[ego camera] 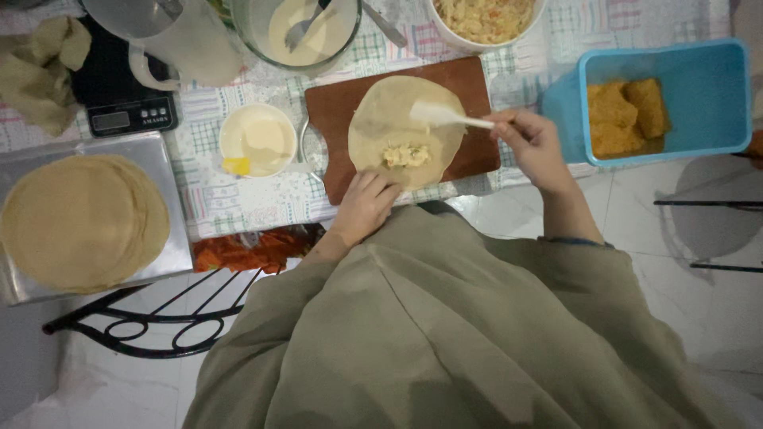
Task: The person assembles wraps by placing a filling onto a flatbread, folding it into a rectangular packet, and sealing the edges with a liquid. The person repeats this process for multiple wraps.
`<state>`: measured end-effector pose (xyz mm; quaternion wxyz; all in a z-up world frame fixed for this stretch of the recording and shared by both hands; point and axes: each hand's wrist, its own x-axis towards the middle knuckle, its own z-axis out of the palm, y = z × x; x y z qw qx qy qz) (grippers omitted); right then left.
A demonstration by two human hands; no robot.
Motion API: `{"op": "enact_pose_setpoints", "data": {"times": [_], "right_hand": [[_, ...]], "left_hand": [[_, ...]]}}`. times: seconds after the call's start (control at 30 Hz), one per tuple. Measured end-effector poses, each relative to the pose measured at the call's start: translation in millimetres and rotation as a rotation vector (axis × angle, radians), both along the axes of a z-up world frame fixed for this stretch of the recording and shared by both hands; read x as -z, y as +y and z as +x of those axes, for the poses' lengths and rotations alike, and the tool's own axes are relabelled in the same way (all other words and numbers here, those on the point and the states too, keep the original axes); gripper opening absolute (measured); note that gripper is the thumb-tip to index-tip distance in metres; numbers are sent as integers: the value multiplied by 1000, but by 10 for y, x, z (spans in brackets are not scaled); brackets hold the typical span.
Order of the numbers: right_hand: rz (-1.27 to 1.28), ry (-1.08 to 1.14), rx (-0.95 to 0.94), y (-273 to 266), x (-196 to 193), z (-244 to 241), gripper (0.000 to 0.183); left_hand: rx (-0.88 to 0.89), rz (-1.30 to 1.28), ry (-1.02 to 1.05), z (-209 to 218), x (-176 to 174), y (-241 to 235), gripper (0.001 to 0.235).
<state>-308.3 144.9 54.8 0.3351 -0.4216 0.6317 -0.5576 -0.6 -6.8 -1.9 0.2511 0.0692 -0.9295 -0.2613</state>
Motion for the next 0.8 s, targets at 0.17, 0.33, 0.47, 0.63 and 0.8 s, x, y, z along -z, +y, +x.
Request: {"op": "enact_pose_setpoints", "data": {"times": [0.17, 0.33, 0.47, 0.63, 0.8], "right_hand": [[26, -228, 270, -289, 15, -331, 16], [-154, 204, 486, -820, 159, -802, 13], [-54, 667, 614, -1013, 301, -917, 15], [57, 744, 611, -1034, 272, -746, 17], [68, 644, 641, -1054, 96, -526, 14]], "left_hand": [[28, -17, 0, -25, 0, -58, 33], [26, -1, 31, -25, 10, -62, 31], [25, -22, 35, -18, 28, -73, 30], [8, -31, 33, -27, 77, -74, 25], [8, -33, 48, -39, 81, -90, 25]]}}
